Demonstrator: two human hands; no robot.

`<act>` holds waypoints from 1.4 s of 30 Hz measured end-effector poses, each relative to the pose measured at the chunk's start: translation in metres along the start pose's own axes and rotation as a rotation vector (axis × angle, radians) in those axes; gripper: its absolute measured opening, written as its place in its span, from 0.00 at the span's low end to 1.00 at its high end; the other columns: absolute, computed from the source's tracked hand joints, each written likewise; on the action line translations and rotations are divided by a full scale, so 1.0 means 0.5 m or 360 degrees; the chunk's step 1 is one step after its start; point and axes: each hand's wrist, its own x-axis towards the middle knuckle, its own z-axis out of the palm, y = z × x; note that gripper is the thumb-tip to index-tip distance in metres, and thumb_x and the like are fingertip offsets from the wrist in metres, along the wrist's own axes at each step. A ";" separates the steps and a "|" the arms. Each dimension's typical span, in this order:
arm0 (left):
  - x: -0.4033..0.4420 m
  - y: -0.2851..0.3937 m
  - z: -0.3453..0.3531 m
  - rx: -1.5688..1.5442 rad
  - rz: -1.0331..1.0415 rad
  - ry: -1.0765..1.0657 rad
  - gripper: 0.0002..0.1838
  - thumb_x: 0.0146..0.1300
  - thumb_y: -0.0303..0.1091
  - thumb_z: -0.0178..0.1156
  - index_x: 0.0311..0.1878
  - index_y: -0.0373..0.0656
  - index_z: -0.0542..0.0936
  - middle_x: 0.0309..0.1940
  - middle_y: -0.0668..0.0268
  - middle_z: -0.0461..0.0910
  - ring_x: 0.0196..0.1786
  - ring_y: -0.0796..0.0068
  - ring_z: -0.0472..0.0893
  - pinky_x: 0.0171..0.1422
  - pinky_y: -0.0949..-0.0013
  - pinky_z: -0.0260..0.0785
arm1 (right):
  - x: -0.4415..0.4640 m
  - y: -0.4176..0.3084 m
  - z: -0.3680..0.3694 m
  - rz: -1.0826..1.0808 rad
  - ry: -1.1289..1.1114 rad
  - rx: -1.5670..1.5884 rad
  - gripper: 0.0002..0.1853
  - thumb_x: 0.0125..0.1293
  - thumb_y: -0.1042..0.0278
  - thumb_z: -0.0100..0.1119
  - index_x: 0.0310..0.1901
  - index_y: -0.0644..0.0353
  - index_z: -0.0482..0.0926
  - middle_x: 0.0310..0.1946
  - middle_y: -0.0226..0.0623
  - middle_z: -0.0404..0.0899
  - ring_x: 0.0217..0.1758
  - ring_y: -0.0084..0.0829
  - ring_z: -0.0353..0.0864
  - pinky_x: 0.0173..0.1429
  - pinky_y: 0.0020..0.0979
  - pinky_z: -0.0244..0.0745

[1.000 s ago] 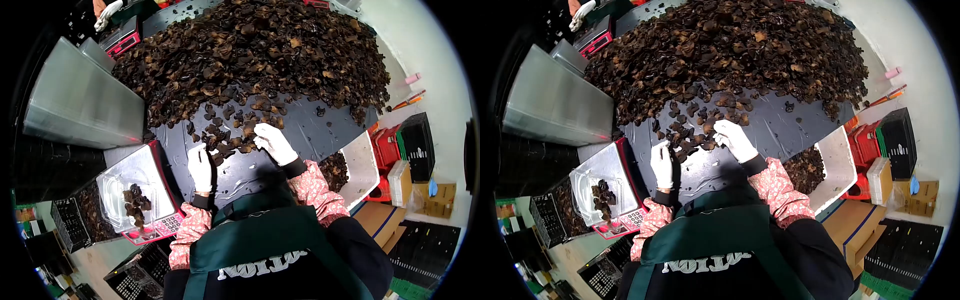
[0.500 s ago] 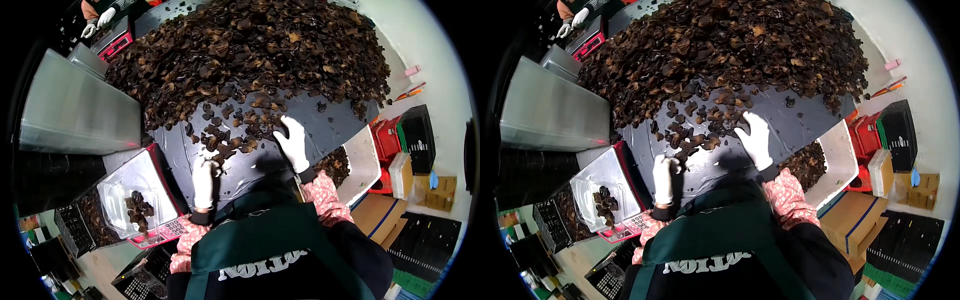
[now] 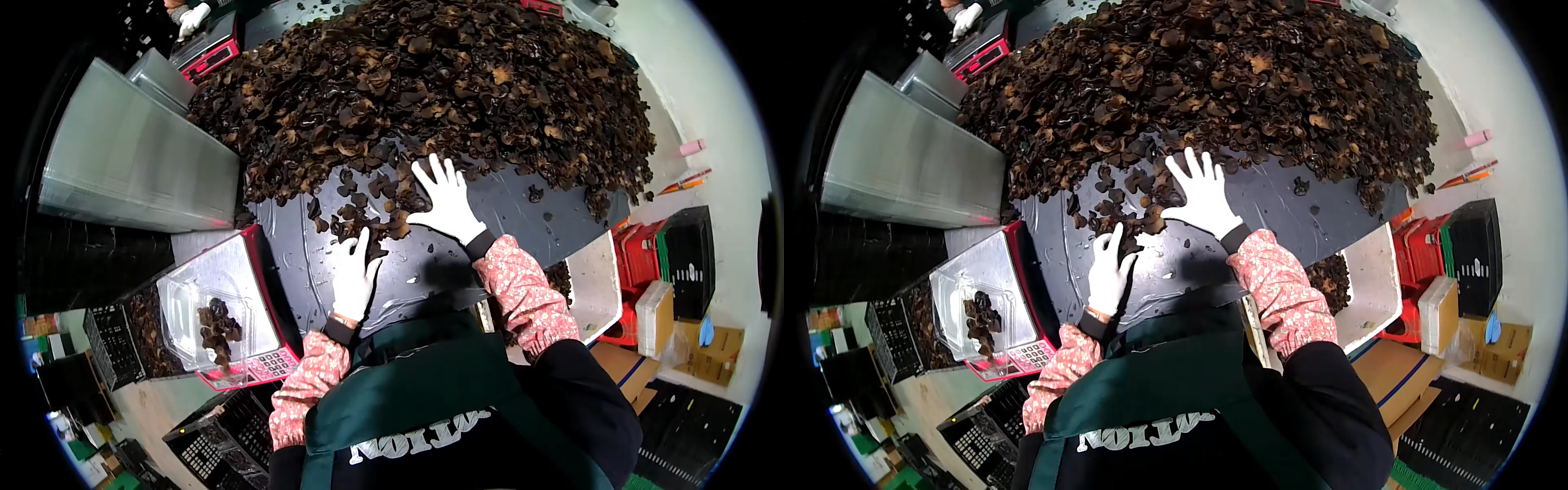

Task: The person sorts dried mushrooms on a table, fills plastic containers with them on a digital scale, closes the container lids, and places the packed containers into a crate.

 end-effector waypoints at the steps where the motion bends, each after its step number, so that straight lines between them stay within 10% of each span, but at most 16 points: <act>1: 0.016 0.005 0.004 0.0102 0.0057 0.0041 0.36 0.63 0.40 0.68 0.75 0.52 0.67 0.56 0.52 0.72 0.51 0.52 0.79 0.50 0.57 0.76 | 0.005 -0.004 0.000 -0.0113 -0.0028 0.0004 0.57 0.47 0.38 0.76 0.79 0.38 0.56 0.80 0.51 0.47 0.80 0.64 0.48 0.78 0.63 0.48; 5: 0.048 0.032 0.015 0.0234 -0.0085 0.0029 0.30 0.63 0.39 0.68 0.69 0.54 0.74 0.49 0.56 0.72 0.43 0.55 0.81 0.44 0.58 0.77 | 0.028 -0.019 0.000 -0.0691 -0.0008 -0.0045 0.45 0.51 0.42 0.72 0.74 0.29 0.66 0.76 0.41 0.62 0.64 0.56 0.73 0.61 0.51 0.70; 9: 0.057 0.024 0.020 0.0060 -0.0233 0.0204 0.18 0.64 0.34 0.63 0.57 0.49 0.78 0.52 0.56 0.73 0.44 0.53 0.82 0.45 0.58 0.77 | 0.035 -0.026 0.024 -0.0939 0.0024 0.0131 0.20 0.59 0.53 0.67 0.53 0.45 0.84 0.61 0.33 0.76 0.51 0.38 0.77 0.51 0.39 0.77; 14: 0.046 0.007 0.007 -0.0490 -0.0185 0.0533 0.15 0.63 0.27 0.62 0.53 0.39 0.80 0.47 0.57 0.80 0.54 0.58 0.79 0.62 0.63 0.71 | 0.015 -0.016 0.039 -0.0413 0.0348 0.0629 0.13 0.61 0.59 0.66 0.47 0.49 0.85 0.50 0.28 0.80 0.50 0.33 0.82 0.50 0.34 0.81; 18: 0.015 0.042 -0.106 -0.1313 -0.0715 0.0404 0.16 0.69 0.33 0.63 0.59 0.44 0.77 0.44 0.69 0.81 0.31 0.86 0.75 0.31 0.79 0.67 | 0.033 0.012 0.040 0.0082 0.0697 0.1112 0.13 0.60 0.69 0.68 0.47 0.58 0.83 0.43 0.38 0.82 0.43 0.33 0.84 0.50 0.31 0.77; 21: -0.025 0.080 -0.242 -0.1308 -0.0730 0.0604 0.18 0.71 0.31 0.59 0.62 0.44 0.77 0.50 0.66 0.82 0.40 0.82 0.78 0.39 0.79 0.70 | 0.052 0.030 0.030 0.0378 0.0703 0.1239 0.16 0.60 0.67 0.70 0.48 0.62 0.81 0.40 0.40 0.82 0.43 0.36 0.83 0.49 0.31 0.76; 23: -0.082 0.024 -0.317 -0.1078 -0.0670 0.0728 0.18 0.71 0.29 0.57 0.63 0.40 0.76 0.54 0.63 0.80 0.53 0.74 0.79 0.59 0.70 0.72 | 0.069 0.027 0.027 0.0429 0.0625 0.1580 0.16 0.62 0.66 0.70 0.48 0.63 0.80 0.33 0.32 0.80 0.36 0.21 0.75 0.44 0.26 0.73; 27: -0.192 -0.030 -0.449 -0.0960 -0.0615 0.1241 0.16 0.73 0.30 0.55 0.61 0.39 0.77 0.54 0.65 0.80 0.51 0.76 0.79 0.53 0.73 0.72 | 0.081 -0.085 -0.036 0.0296 0.0310 0.2084 0.10 0.66 0.69 0.65 0.46 0.63 0.81 0.31 0.23 0.77 0.34 0.14 0.72 0.40 0.22 0.69; 29: -0.251 -0.091 -0.507 -0.0113 -0.0564 0.1209 0.16 0.72 0.28 0.56 0.61 0.39 0.77 0.56 0.63 0.80 0.53 0.74 0.79 0.56 0.72 0.72 | 0.091 -0.197 -0.056 0.0246 -0.0067 0.2343 0.09 0.67 0.70 0.63 0.46 0.63 0.80 0.31 0.23 0.77 0.34 0.14 0.74 0.38 0.21 0.70; 35: -0.270 -0.173 -0.479 -0.0460 -0.0703 0.1442 0.17 0.70 0.26 0.60 0.61 0.37 0.77 0.53 0.62 0.81 0.54 0.72 0.79 0.63 0.68 0.70 | 0.101 -0.538 -0.102 -0.0202 -0.0885 0.2683 0.14 0.70 0.64 0.60 0.51 0.63 0.79 0.35 0.29 0.81 0.34 0.18 0.79 0.40 0.24 0.78; 42: -0.307 -0.187 -0.431 0.0147 -0.0525 0.1369 0.32 0.61 0.25 0.65 0.69 0.37 0.67 0.64 0.54 0.70 0.68 0.57 0.69 0.75 0.56 0.59 | 0.111 -0.777 -0.029 -0.1145 -0.1107 0.1631 0.18 0.68 0.57 0.61 0.54 0.59 0.80 0.29 0.32 0.81 0.29 0.19 0.78 0.35 0.23 0.76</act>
